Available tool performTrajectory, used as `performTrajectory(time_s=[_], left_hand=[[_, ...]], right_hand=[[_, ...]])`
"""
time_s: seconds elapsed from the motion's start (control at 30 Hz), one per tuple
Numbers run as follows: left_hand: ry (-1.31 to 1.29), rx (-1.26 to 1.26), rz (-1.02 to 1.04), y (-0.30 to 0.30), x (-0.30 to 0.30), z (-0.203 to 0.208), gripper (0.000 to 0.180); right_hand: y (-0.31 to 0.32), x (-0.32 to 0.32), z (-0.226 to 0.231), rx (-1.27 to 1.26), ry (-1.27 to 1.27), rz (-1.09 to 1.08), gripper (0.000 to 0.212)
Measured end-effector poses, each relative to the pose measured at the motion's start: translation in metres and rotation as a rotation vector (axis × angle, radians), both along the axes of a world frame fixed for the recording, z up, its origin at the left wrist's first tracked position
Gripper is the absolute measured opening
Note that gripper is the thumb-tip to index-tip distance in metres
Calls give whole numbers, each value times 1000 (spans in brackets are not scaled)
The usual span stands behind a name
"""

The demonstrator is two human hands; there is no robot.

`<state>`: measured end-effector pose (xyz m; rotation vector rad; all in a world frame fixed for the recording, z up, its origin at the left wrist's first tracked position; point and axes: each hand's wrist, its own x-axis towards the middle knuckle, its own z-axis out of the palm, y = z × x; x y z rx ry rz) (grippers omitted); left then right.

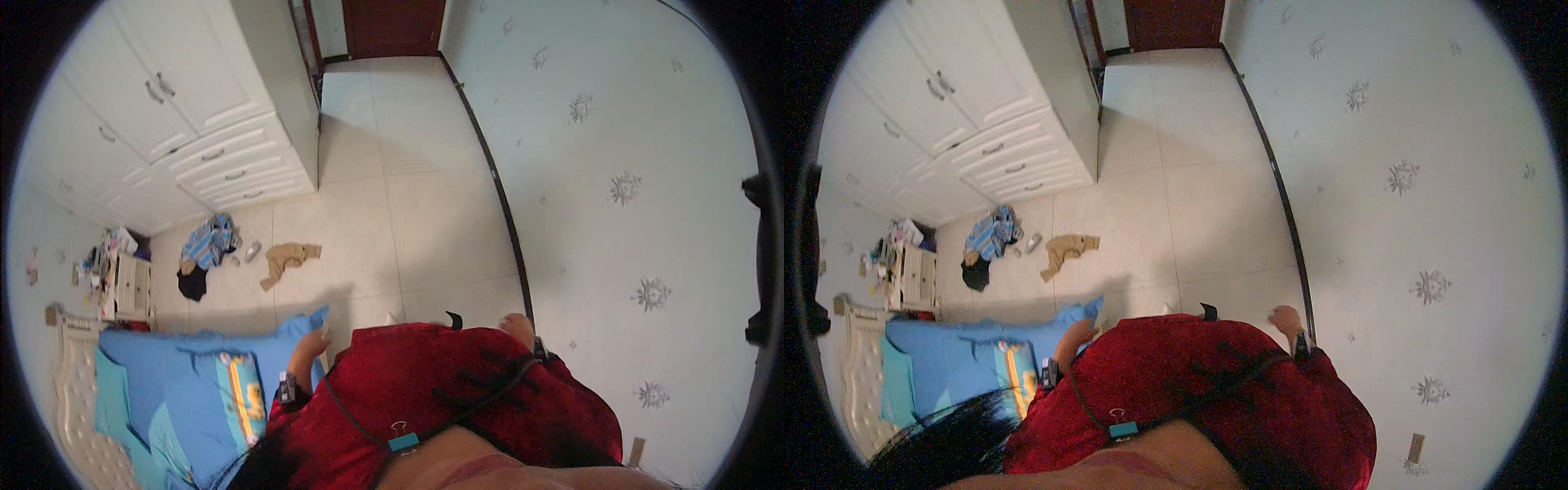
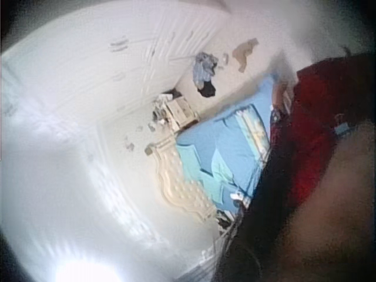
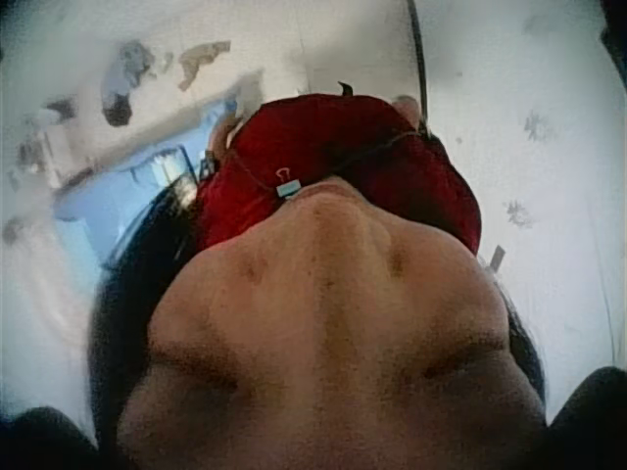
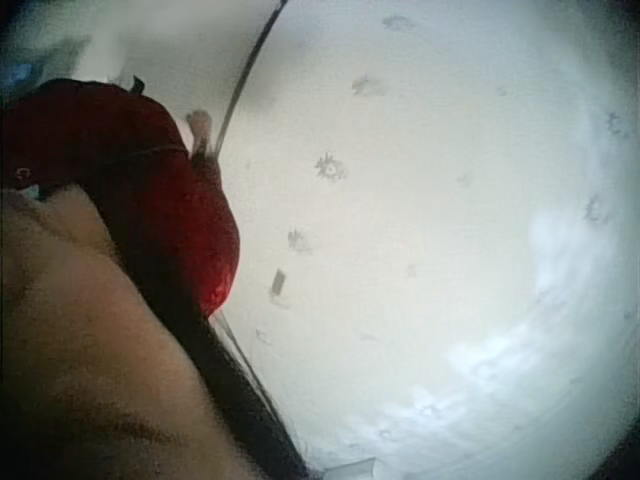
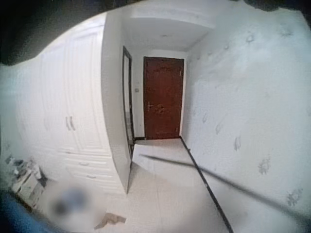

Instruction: The person wipes a white cabinet surface with a cloth, then walks to the bathroom to wet and wring the cloth at the sink. They return to the bedroom and continue wiping the cabinet and its doors.

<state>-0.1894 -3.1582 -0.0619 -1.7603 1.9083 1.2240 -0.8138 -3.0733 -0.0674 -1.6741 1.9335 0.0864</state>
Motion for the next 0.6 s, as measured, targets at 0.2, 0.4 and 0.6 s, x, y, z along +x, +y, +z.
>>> performTrajectory(time_s=[0.2,0.4,0.6], left_hand=[[236,-439,-214,-308,-160,27,52],[391,-463,-272,-509,-246,1,47],[516,-462,-629,-595,-136,-120,34]], right_hand=[[-70,-99,-42,-10,38,-534,42],[-261,-131,-121,251,587,-588,36],[-574,-152,-48,-93,145,-28,30]])
